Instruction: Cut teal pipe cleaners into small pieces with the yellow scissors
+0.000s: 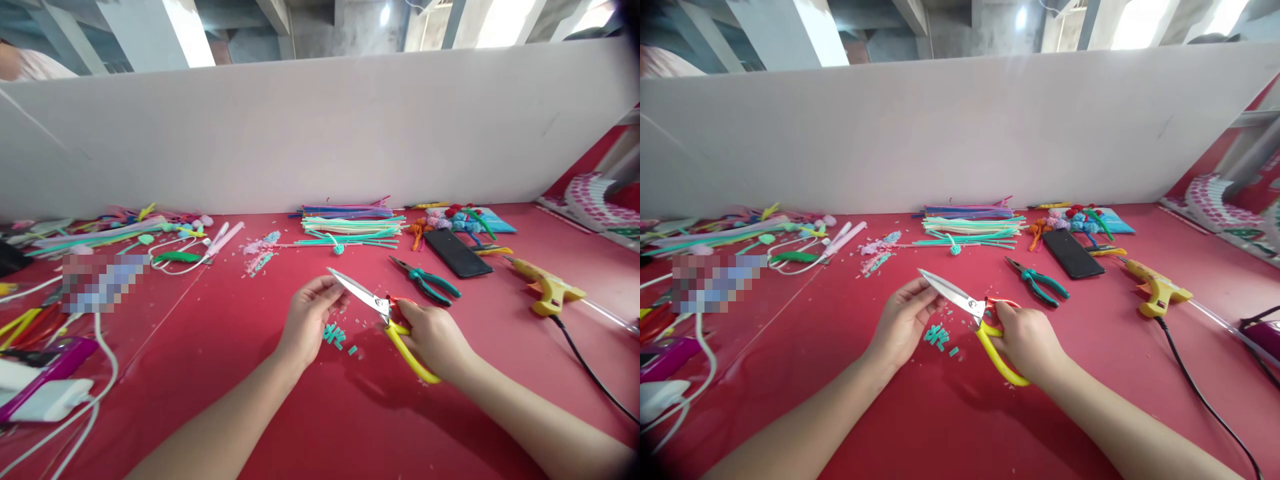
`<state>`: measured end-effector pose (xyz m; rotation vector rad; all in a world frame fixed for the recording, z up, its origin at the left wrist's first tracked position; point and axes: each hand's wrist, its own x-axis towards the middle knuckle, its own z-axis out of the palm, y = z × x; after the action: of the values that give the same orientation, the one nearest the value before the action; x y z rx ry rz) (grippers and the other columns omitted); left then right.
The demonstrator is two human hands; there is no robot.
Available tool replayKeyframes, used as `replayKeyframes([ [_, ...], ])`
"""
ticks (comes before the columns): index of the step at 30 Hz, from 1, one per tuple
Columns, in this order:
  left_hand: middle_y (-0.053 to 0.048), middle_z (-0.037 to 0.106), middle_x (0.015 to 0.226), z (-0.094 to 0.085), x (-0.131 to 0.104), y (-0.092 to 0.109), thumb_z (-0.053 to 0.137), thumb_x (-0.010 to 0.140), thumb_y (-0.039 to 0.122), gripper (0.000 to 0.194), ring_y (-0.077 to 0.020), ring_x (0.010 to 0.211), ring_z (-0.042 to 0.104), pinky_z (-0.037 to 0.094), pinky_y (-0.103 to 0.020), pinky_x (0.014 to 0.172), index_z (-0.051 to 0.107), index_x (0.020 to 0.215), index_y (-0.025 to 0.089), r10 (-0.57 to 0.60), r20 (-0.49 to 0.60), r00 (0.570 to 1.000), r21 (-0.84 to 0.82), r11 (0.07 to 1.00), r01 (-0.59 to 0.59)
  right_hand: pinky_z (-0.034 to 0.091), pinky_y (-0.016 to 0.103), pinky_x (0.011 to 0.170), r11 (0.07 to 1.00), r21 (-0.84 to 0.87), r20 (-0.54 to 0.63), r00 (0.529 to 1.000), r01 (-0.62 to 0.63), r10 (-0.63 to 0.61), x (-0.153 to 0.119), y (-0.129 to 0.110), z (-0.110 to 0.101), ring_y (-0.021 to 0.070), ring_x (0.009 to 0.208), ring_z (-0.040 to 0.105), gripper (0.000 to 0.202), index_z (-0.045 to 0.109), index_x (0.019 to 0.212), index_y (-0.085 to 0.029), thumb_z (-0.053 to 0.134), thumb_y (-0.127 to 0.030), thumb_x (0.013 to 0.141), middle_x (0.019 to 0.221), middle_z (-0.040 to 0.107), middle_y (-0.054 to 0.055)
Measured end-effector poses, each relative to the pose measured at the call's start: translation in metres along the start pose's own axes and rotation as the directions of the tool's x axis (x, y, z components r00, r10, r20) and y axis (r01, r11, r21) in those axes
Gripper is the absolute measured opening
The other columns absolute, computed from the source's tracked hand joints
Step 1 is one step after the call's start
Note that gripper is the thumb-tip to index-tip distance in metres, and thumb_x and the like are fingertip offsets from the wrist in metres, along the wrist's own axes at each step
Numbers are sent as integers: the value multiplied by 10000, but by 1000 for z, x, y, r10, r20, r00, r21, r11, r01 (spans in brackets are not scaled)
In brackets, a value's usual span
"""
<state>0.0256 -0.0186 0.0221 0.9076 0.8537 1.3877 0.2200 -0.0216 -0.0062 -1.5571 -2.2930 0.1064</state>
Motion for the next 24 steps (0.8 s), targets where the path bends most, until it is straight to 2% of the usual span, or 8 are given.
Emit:
replayKeyframes([
  [2,-35,597,684,3,-2,-2,584,672,231,118,-95,600,526,408,-221,599,586,736,133,-89,68,994,44,995,86,182,205,415,982,178,23,998,-65,62,1,-3,-1,73,423,328,281,450,626,-182,425,-445,721,470,415,-38],
  [4,-41,600,684,6,-5,-6,572,683,253,127,-96,588,521,399,-219,583,582,731,136,-175,147,973,100,982,162,218,198,421,913,385,70,991,-134,116,3,-6,-4,72,451,338,270,462,625,-176,428,-426,722,493,414,-41],
  [7,-49,591,678,9,-9,-12,553,695,278,154,-103,584,516,391,-224,569,582,736,133,-265,241,934,184,957,224,260,192,410,721,651,185,971,-238,154,4,-9,-8,66,435,343,225,503,723,-174,445,-391,711,500,393,-54],
  [9,-54,583,686,10,-11,-15,546,700,294,178,-108,588,513,390,-228,567,583,755,129,-315,270,910,238,937,254,272,186,383,592,746,270,951,-304,148,4,-12,-11,61,399,336,199,506,772,-178,458,-357,701,479,363,-66],
  [11,-53,573,685,12,-12,-16,538,707,315,203,-108,585,507,386,-229,563,582,759,124,-351,291,890,291,919,267,282,180,366,518,783,324,936,-346,136,4,-14,-13,57,386,343,170,498,758,-177,477,-329,685,477,365,-68],
  [17,-28,536,643,14,-13,-12,507,728,330,220,-96,560,482,376,-236,555,562,708,117,-371,353,859,415,885,212,266,165,356,492,791,363,926,-364,102,3,-16,-17,45,392,339,89,447,645,-173,493,-248,660,484,404,-63],
  [20,-20,531,637,14,-13,-11,510,724,298,183,-92,563,476,377,-237,572,559,706,123,-358,360,862,451,875,175,264,160,372,497,797,355,932,-343,75,2,-18,-19,37,399,321,56,432,632,-175,472,-202,662,479,371,-76],
  [24,4,506,590,12,-16,-13,551,679,289,148,-95,550,463,365,-229,547,553,700,143,-332,331,883,538,836,113,235,163,383,547,770,349,934,-330,72,1,-20,-19,29,392,298,78,410,611,-176,456,-193,672,458,321,-89],
])
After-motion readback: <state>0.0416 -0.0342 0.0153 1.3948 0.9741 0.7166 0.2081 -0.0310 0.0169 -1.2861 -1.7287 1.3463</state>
